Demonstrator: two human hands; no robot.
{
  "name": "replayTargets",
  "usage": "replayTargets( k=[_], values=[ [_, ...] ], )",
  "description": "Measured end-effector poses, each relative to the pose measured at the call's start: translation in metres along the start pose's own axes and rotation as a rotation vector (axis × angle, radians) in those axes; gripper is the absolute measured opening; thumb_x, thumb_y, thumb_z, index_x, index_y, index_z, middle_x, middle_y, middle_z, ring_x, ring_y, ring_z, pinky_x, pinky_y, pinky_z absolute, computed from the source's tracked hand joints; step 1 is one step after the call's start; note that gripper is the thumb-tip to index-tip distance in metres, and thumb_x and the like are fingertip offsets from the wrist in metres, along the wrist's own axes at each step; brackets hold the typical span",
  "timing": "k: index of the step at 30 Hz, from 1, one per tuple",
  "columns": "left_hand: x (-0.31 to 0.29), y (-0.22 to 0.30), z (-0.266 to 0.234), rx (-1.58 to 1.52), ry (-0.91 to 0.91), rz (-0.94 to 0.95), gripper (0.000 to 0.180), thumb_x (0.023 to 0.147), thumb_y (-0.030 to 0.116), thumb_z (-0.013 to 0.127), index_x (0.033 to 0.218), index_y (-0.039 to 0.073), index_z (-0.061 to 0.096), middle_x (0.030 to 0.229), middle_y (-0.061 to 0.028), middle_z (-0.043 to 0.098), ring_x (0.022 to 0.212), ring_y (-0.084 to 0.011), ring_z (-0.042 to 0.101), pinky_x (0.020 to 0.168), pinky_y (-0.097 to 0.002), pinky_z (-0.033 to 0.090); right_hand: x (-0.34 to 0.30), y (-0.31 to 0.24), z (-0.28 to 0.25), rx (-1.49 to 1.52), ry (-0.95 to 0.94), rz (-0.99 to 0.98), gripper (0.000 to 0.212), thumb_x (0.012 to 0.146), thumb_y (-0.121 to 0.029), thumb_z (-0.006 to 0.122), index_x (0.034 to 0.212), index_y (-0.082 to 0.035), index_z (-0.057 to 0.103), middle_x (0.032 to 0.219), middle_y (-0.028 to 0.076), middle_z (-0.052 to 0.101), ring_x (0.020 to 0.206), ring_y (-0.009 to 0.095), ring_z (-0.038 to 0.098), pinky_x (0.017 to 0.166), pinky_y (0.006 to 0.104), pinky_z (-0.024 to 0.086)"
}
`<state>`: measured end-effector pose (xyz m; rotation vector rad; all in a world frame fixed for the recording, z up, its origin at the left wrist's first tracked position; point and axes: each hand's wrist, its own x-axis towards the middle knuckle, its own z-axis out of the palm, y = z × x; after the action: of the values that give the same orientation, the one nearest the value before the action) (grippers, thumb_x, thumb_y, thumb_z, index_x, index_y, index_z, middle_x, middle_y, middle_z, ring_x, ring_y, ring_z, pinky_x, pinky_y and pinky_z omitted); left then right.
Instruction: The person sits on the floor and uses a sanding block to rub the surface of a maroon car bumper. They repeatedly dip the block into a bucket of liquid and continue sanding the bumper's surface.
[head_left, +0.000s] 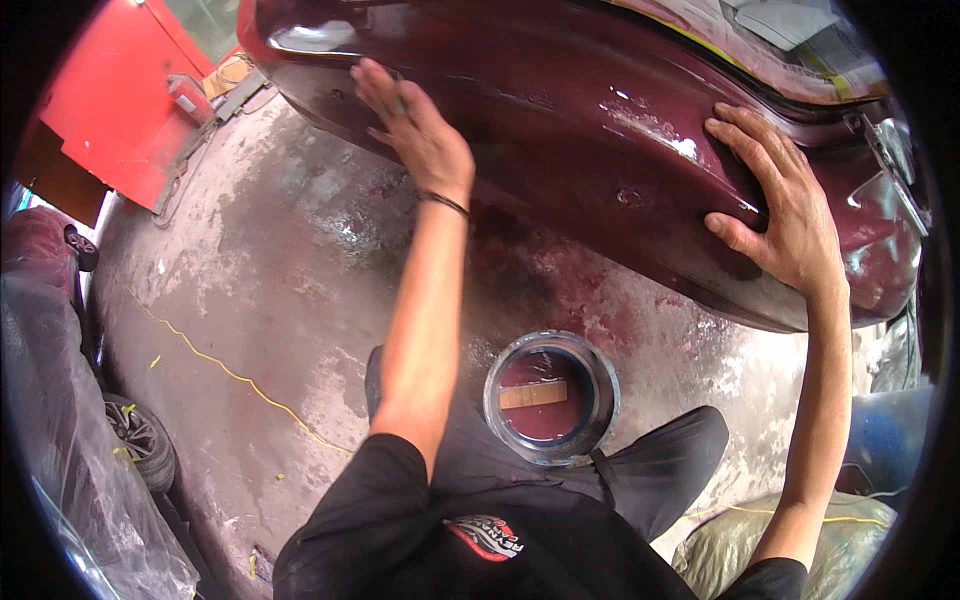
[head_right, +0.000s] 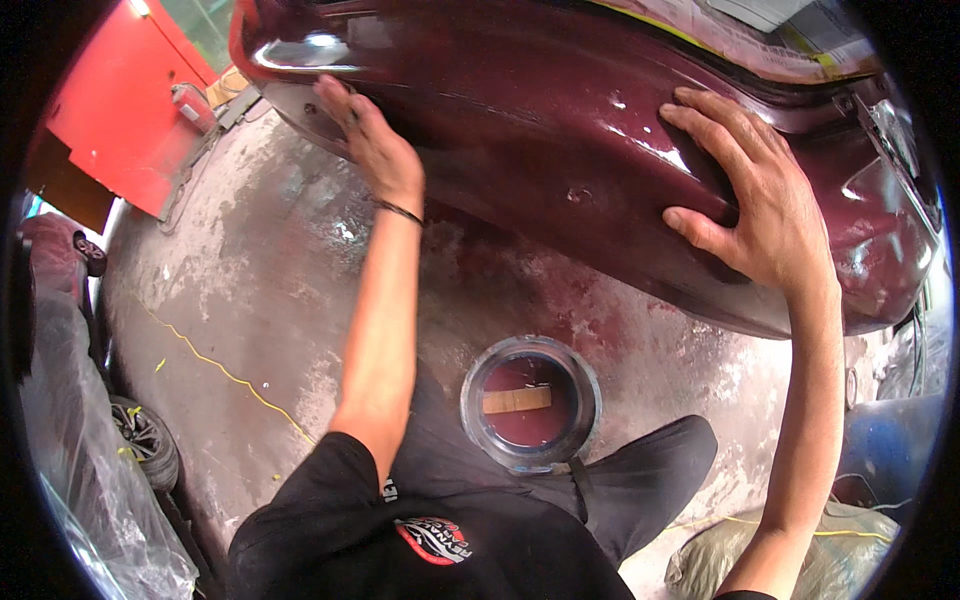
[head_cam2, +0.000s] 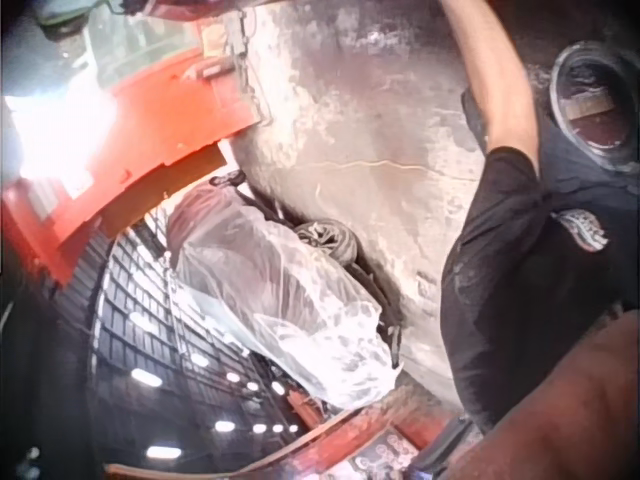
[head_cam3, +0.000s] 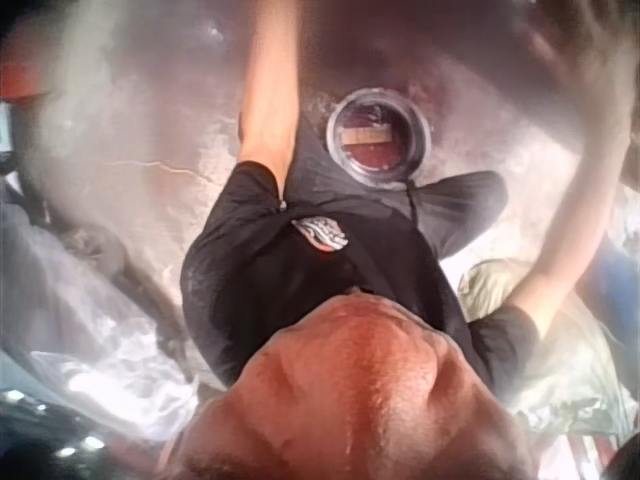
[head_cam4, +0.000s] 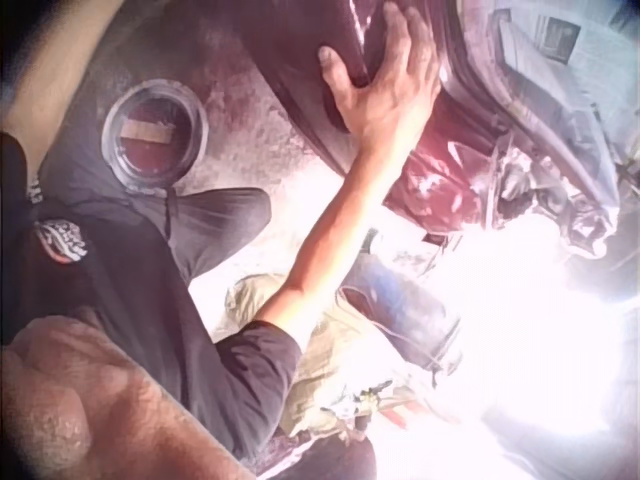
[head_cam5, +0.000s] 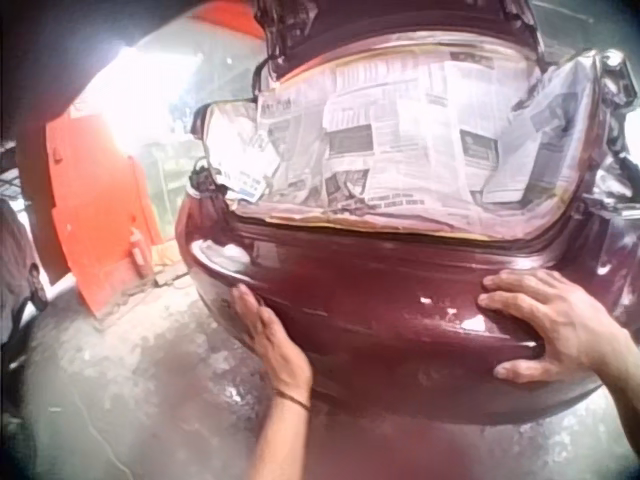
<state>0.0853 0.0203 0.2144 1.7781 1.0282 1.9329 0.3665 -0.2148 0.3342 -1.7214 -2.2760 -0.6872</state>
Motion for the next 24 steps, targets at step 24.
replayTargets(
  k=[24],
  values=[
    [-0.141,0.086,-0.028,-0.216,-0.726,0.304,0.057,0.113,0.023,0.047,0.168,0.007,0.054,0.178,-0.0188,0.045,0.169,-0.0412,0.035,0.137,-0.0666,0.006,-0.014,-0.027,-0.008,0.25,0.327,0.075,0.041,0.101,-0.025,0.08,0.137,-0.005,0.075,0.142,0.018,0.074,0.131,0.039,0.072,0.109,0.0483,0.059]
  ],
)
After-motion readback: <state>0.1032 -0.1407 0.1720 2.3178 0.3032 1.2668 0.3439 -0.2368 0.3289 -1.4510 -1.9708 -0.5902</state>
